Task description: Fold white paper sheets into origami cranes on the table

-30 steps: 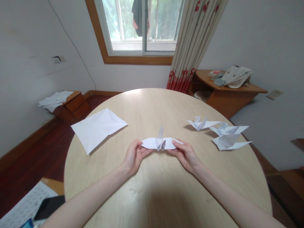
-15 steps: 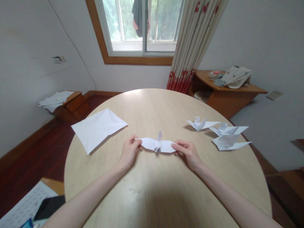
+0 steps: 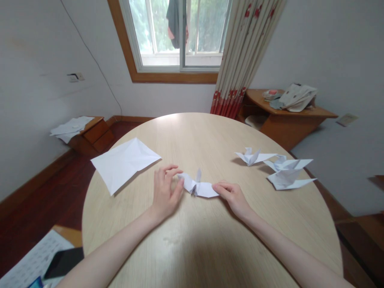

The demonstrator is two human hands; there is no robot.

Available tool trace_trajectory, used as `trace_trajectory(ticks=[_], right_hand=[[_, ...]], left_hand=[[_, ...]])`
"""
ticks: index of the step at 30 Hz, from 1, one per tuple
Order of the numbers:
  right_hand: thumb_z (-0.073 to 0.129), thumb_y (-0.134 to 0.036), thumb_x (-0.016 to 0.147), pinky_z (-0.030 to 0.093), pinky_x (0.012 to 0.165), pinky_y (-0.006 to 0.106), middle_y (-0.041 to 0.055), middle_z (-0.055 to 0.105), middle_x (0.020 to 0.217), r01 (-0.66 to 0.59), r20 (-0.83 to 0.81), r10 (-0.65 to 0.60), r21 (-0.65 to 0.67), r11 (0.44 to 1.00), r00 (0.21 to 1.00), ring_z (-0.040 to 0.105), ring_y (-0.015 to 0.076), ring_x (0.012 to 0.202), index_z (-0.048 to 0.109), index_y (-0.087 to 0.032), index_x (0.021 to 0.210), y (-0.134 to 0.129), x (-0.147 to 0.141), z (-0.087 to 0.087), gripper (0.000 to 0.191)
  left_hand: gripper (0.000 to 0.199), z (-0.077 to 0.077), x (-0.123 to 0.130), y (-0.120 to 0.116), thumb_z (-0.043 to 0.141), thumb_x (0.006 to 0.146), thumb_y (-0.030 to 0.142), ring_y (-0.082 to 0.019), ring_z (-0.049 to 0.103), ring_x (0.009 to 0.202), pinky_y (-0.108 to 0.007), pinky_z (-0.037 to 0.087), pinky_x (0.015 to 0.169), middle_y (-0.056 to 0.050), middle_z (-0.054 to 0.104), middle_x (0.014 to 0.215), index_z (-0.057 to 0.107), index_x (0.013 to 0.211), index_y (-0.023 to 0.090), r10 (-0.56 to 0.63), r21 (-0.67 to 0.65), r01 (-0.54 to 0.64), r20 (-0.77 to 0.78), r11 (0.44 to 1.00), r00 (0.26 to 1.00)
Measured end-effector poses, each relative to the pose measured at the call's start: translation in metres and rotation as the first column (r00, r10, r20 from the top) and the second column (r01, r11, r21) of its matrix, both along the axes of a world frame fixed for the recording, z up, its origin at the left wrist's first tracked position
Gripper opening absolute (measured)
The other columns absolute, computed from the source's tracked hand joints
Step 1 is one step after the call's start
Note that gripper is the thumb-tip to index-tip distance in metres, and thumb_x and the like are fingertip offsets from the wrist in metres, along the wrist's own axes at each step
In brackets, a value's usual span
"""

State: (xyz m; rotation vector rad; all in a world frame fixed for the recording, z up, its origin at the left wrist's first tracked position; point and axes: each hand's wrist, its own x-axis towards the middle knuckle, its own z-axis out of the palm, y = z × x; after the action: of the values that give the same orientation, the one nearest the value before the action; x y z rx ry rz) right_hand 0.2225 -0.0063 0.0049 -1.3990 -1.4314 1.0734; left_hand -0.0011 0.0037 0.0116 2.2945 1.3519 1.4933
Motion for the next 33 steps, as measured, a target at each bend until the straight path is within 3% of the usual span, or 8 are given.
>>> trace_trajectory(ticks=[6,11,16,22,24,26,29,33], right_hand=[[0.062,-0.046,0.072,0.037,0.065,0.032,0.0039,0.063,0.064,0.022,0.023,-0.023,0.017,1.000,0.999,0.053,0.0204,0.067,0.067,-0.019,0.054,0.000,0.001,-0.002,0.033],[0.062,-0.055,0.073,0.035,0.062,0.031,0.0025,0.058,0.060,-0.040,0.038,0.039,0.039,0.998,0.999,0.048,0.0185,0.063,0.062,-0.019,0.051,-0.002,-0.001,0.003,0.042],[0.054,-0.072,0.075,0.033,0.058,0.031,0.0009,0.049,0.052,-0.046,0.002,0.046,0.073,0.996,0.999,0.043,0.0162,0.055,0.053,-0.020,0.044,-0.001,0.005,0.009,0.060],[0.064,-0.063,0.075,0.038,0.063,0.032,0.0025,0.056,0.065,0.012,-0.226,0.019,0.137,0.991,0.974,0.049,0.0188,0.064,0.059,-0.022,0.062,0.004,0.019,0.013,0.043],[0.073,-0.053,0.070,0.038,0.062,0.031,0.0003,0.054,0.075,0.107,-0.215,-0.058,0.225,0.969,0.975,0.046,0.0172,0.065,0.059,-0.025,0.079,0.002,0.018,0.012,0.033],[0.079,-0.045,0.066,0.040,0.066,0.031,0.0004,0.054,0.086,0.129,-0.183,-0.074,0.312,0.941,0.980,0.046,0.0168,0.068,0.057,-0.027,0.099,-0.001,0.015,0.011,0.043],[0.081,-0.038,0.064,0.041,0.071,0.033,0.0022,0.055,0.093,0.019,-0.079,0.013,0.394,0.919,0.997,0.049,0.0183,0.076,0.055,-0.027,0.109,-0.006,0.009,0.012,0.053],[0.077,-0.039,0.071,0.041,0.077,0.036,0.0036,0.061,0.084,-0.229,0.144,0.189,0.365,0.902,0.971,0.053,0.0221,0.083,0.068,-0.026,0.088,-0.009,0.003,0.013,0.024]], left_hand=[[0.011,0.000,0.006,-0.008,0.057,0.083,0.026,-0.025,0.053,0.099,-0.039,0.034,0.085,-0.009,0.062,0.110,0.063,0.091,0.022,-0.056,0.075,0.075,-0.224,0.994,0.973],[0.009,-0.004,0.008,-0.005,0.057,0.086,0.021,-0.025,0.052,0.099,-0.039,0.033,0.085,-0.008,0.063,0.110,0.065,0.080,0.021,-0.027,0.060,0.040,-0.197,0.997,0.980],[0.014,-0.005,0.005,-0.002,0.053,0.091,0.023,-0.024,0.051,0.101,-0.040,0.034,0.089,-0.008,0.063,0.111,0.066,0.087,0.021,-0.060,-0.025,0.057,-0.134,0.998,0.989],[0.018,-0.006,0.005,-0.004,0.050,0.093,0.023,-0.024,0.049,0.105,-0.040,0.037,0.090,-0.009,0.060,0.113,0.067,0.090,0.021,-0.206,-0.118,0.197,-0.078,0.973,0.975],[0.018,-0.007,0.006,-0.005,0.050,0.094,0.022,-0.024,0.049,0.105,-0.040,0.038,0.090,-0.009,0.060,0.114,0.067,0.091,0.021,-0.241,-0.124,0.230,-0.081,0.965,0.967],[0.018,-0.007,0.007,-0.006,0.049,0.094,0.022,-0.023,0.050,0.103,-0.039,0.037,0.090,-0.009,0.060,0.113,0.067,0.089,0.021,-0.256,-0.117,0.245,-0.102,0.963,0.961],[0.018,-0.007,0.008,-0.008,0.050,0.094,0.021,-0.022,0.052,0.100,-0.038,0.037,0.089,-0.008,0.062,0.109,0.067,0.088,0.021,-0.279,-0.082,0.270,-0.137,0.959,0.951],[0.016,-0.008,0.009,-0.010,0.052,0.093,0.019,-0.022,0.052,0.100,-0.036,0.036,0.088,-0.007,0.064,0.108,0.067,0.090,0.022,-0.310,-0.043,0.307,-0.160,0.951,0.937]])
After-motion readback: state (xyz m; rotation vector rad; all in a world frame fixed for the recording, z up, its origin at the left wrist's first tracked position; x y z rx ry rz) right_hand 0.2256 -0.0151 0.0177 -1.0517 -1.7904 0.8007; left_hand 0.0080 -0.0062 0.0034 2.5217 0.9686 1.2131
